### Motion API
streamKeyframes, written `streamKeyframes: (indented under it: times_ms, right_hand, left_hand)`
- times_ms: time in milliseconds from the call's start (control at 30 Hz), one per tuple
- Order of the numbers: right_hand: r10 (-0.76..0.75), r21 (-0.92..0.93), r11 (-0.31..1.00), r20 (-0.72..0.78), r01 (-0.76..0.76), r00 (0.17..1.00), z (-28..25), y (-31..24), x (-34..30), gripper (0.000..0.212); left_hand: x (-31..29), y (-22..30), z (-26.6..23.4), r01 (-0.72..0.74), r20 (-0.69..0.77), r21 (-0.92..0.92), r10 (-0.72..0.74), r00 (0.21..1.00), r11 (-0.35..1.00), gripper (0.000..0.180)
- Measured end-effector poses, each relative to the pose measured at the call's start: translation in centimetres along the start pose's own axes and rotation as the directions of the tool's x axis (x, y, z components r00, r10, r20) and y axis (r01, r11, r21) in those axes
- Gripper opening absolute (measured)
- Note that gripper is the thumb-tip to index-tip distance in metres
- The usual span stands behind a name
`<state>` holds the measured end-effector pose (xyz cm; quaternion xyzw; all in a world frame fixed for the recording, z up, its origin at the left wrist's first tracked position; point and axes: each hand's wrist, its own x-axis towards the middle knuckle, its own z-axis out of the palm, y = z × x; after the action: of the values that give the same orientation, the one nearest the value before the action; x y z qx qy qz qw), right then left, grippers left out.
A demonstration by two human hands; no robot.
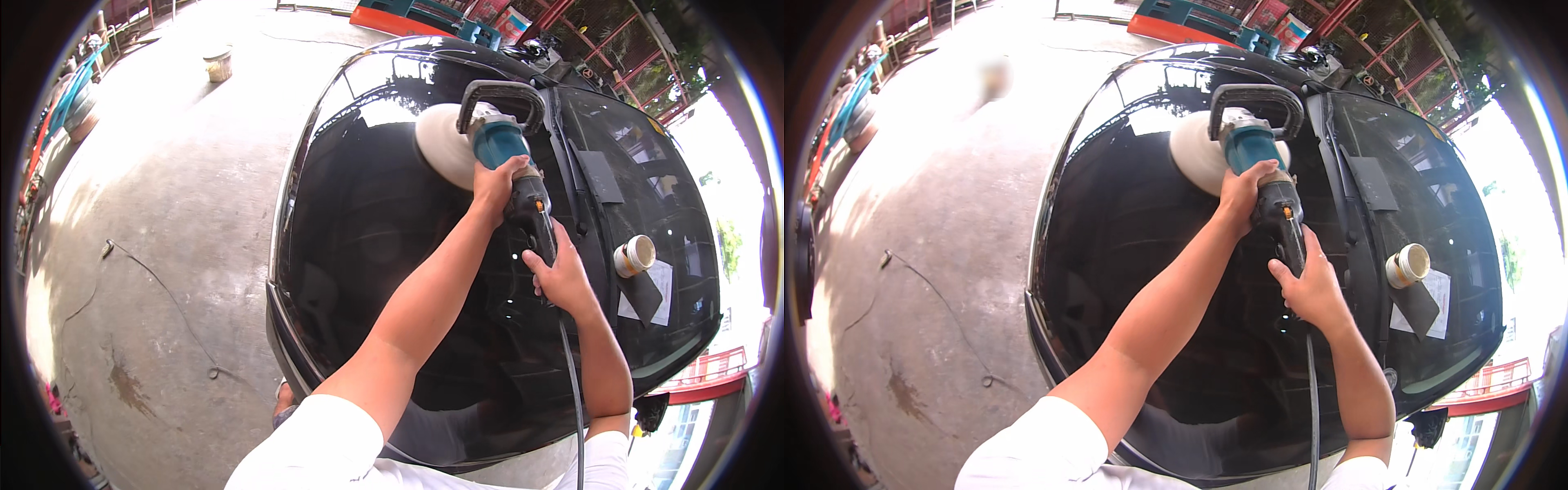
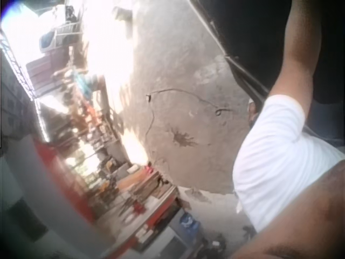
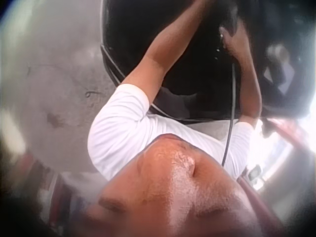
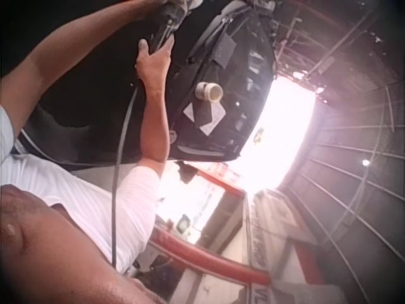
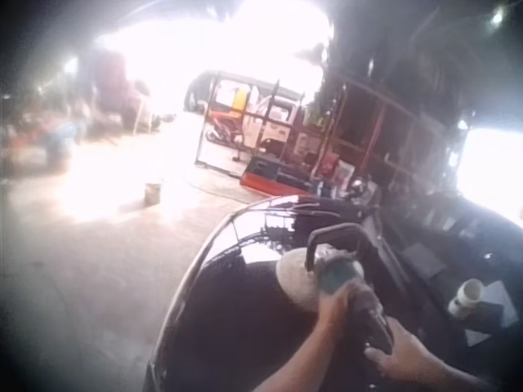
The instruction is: The person uses a rotary polisher with a foam pad to buff the hood of a black car. They move the tool in circular and sweeping motions across the surface, occasionally pausing to wipe the hood with their hand before resuming polishing.
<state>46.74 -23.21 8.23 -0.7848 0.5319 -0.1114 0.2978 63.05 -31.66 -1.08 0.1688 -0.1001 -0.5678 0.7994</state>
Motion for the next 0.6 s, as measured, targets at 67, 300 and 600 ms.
streamKeyframes:
  times_ms: [67,300,600]
  right_hand:
    - [0.028,-0.055,0.998,-0.045,-0.03,0.999,0.1,0.3,-0.4,0.074]
    - [0.111,-0.189,0.976,0.013,-0.107,0.994,-2.0,-1.3,0.2,0.071]
    - [-0.065,-0.316,0.945,0.089,0.09,0.994,-2.8,-0.8,1.3,0.061]
  left_hand:
    - [0.6,-0.8,0.3,0.084,0.045,-0.007,-0.084,0.996,0.996,0.047]
    - [0.7,-2.2,0.9,-0.018,-0.029,0.0,0.018,0.999,1.0,0.043]
    - [0.6,-1.4,-1.0,-0.239,-0.143,0.04,0.243,0.96,0.97,0.04]
